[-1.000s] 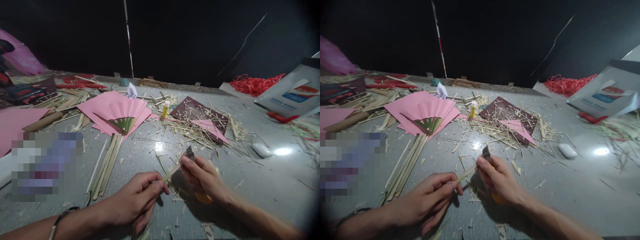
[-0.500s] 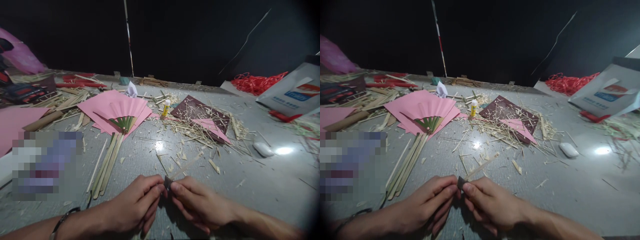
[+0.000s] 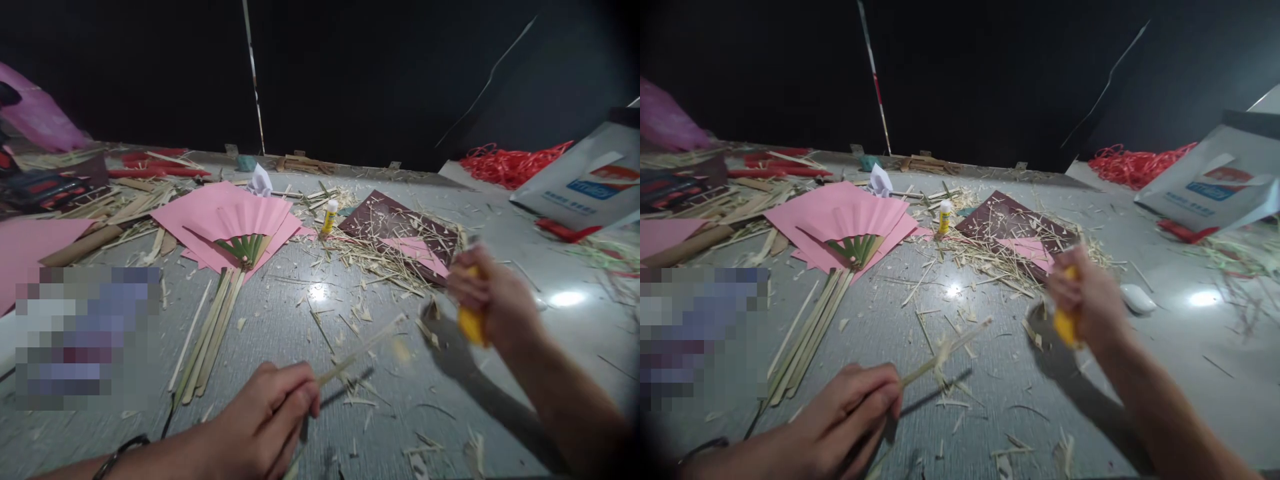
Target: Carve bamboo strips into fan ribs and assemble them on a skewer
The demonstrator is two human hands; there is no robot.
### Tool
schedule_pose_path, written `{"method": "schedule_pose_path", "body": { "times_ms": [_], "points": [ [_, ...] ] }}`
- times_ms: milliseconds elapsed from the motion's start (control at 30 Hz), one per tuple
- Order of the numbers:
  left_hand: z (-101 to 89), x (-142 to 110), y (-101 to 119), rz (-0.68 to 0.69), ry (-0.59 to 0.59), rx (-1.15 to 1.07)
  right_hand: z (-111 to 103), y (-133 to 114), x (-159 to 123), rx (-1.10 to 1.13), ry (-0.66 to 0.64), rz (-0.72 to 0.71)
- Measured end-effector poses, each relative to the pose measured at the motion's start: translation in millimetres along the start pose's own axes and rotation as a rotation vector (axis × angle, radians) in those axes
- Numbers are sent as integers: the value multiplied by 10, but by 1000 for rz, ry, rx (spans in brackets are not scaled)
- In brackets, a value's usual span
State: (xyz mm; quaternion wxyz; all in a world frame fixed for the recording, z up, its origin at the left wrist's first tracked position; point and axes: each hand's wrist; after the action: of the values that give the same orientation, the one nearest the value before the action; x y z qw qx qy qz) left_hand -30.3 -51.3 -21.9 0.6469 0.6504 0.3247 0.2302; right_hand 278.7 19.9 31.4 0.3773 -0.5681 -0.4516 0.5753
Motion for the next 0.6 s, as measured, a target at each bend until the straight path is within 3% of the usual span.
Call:
{"method": "schedule_pose_path", "body": {
  "times_ms": [67,133,233,333,433,600],
  "points": [
    [18,2,-31,-4,-33,-50,-253,-148,70,246,175,-110],
    [46,31,-71,-19,-8,-151,-302,-134,62,396,182,-57],
    [71,65,-122,-30,45,-283,-70,123,0,305,-23,93],
    [66,57,-130,-31,23,-340,206,370,-18,137,-191,125],
    [46,50,-95,-49,29,-355,345,430,16,60,-220,87],
    [21,85,-63,-44,45,-504,475,332,59,-9,-190,-58]
  ]
}}
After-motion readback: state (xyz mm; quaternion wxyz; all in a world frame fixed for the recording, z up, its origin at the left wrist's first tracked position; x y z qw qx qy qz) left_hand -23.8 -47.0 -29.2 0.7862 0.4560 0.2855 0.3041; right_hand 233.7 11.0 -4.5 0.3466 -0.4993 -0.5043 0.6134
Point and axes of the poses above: each hand's wrist, its own x-axis towards the middle knuckle, its own z-axis out of the palm, y = z × x, and after that the axes turned 9 degrees about z, right-handed
